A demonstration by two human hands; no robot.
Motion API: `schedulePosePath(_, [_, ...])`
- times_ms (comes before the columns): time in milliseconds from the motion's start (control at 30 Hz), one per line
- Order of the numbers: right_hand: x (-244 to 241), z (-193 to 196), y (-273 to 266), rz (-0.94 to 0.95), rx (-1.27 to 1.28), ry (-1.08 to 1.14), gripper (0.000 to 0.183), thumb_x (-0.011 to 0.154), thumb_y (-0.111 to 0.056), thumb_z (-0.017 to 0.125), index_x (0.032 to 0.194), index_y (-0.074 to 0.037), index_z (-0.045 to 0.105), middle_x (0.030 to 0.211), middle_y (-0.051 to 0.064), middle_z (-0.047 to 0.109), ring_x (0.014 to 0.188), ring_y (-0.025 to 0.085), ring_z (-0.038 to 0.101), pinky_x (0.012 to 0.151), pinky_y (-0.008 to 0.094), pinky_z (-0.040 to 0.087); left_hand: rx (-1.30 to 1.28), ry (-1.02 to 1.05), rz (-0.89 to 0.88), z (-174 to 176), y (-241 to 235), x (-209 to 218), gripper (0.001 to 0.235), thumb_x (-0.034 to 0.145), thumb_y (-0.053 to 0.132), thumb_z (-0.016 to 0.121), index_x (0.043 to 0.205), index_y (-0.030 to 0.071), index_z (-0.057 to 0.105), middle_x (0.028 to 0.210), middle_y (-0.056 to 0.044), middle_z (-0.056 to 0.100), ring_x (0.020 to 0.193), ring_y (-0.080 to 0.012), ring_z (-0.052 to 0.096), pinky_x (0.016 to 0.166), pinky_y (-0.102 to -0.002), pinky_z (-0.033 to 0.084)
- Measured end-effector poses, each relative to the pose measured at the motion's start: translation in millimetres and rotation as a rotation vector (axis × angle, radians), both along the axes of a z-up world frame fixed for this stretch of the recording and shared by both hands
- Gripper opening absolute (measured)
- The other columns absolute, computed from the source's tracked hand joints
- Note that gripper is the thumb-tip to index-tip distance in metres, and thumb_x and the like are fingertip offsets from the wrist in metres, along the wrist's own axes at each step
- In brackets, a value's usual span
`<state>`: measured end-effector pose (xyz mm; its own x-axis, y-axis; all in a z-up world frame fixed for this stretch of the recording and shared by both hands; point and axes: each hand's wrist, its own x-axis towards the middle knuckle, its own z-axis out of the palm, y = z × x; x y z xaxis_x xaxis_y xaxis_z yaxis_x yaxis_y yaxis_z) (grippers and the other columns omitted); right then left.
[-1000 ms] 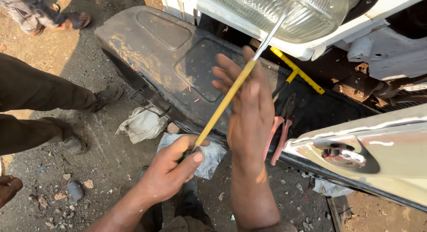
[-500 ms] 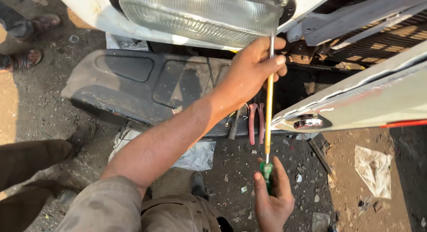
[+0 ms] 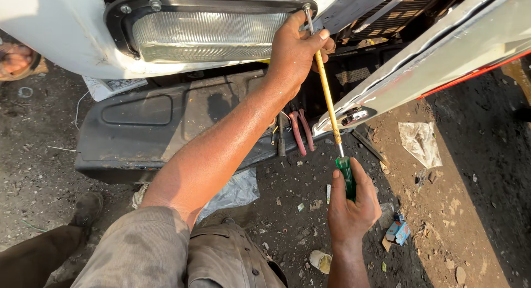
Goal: The person connects the wiring harness to a red headlight assembly, then uses a screwdriver to secure the headlight into the front of a white vehicle. The headlight is aligned and fastened with multiple screws.
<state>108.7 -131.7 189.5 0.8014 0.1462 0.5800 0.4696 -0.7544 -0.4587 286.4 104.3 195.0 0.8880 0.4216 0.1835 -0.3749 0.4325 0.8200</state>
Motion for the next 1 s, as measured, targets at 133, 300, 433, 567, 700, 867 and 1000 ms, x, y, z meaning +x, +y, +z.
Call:
schedulePosePath(133, [5.0,14.2,-5.2,-0.004,-0.4,-0.261,0.038,0.095,-0.016,0.074,0.131,-0.007,0.067,0.107,0.012,0.072,0.086,0.019,0.07,0.07,0.03,0.057,-0.064,0.058,0.058,6.1,-5.2,6.0,0.06,0.097,0.008,0.063,0.149,-0.006,0.038,0.082,-0.014,0.072,0.065,-0.0161,0.071,0.047,-0.029,0.057])
schedulePosePath(300, [14.9,56.1,-19.1,0.056,-0.445,0.094,0.043,0.096,-0.022,0.07,0.136,-0.008,0.064,0.094,0.01,0.07,0.068,0.017,0.062,0.054,0.028,0.049,-0.147,0.037,0.028,17.9,-8.4,-10.7,0.064,0.099,0.01,0.062,0.151,-0.004,0.028,0.085,-0.016,0.071,0.069,-0.0206,0.069,0.055,-0.034,0.059])
schedulePosePath(433, [24.1,73.5,-25.3,0.169,0.107,0.498,0.046,0.097,-0.023,0.067,0.139,-0.006,0.061,0.09,0.009,0.069,0.062,0.013,0.058,0.049,0.024,0.044,-0.308,-0.069,-0.364,3.2,-8.4,-38.1,0.069,0.091,0.002,0.055,0.149,0.007,0.019,0.105,-0.015,0.07,0.087,-0.028,0.076,0.08,-0.043,0.068])
schedulePosePath(567, [19.5,64.9,-22.8,0.162,0.594,0.771,0.048,0.098,-0.024,0.064,0.142,-0.005,0.058,0.086,0.008,0.068,0.057,0.01,0.054,0.044,0.021,0.039,-0.379,-0.069,-0.542,-6.2,-18.0,-49.1,0.049,0.099,0.002,0.055,0.146,-0.008,0.041,0.111,-0.024,0.069,0.099,-0.0352,0.077,0.091,-0.049,0.062])
schedulePosePath(700, [13.5,56.9,-15.0,0.146,0.223,0.63,0.053,0.097,-0.023,0.064,0.147,-0.007,0.055,0.087,0.005,0.068,0.06,0.007,0.055,0.047,0.018,0.042,-0.307,-0.004,-0.435,-5.8,-18.8,-51.7,0.034,0.102,0.003,0.058,0.133,-0.01,0.051,0.105,-0.023,0.068,0.096,-0.0371,0.076,0.089,-0.05,0.066])
schedulePosePath(867, [15.5,48.7,-15.8,0.282,0.419,0.765,0.053,0.099,-0.022,0.065,0.15,-0.012,0.056,0.09,0.006,0.066,0.061,0.006,0.054,0.047,0.018,0.042,-0.342,-0.15,-0.561,-9.0,-13.1,-50.5,0.028,0.104,0.012,0.053,0.129,0.0,0.052,0.1,-0.017,0.067,0.095,-0.0335,0.075,0.087,-0.05,0.066])
schedulePosePath(1000, [11.6,41.9,-28.4,0.414,0.695,0.877,0.045,0.103,-0.024,0.063,0.147,-0.016,0.061,0.091,0.009,0.061,0.056,0.007,0.05,0.044,0.019,0.038,-0.352,-0.144,-0.542,-14.2,-15.3,-45.6,0.026,0.104,0.012,0.057,0.125,-0.002,0.053,0.098,-0.018,0.068,0.094,-0.036,0.076,0.087,-0.052,0.065])
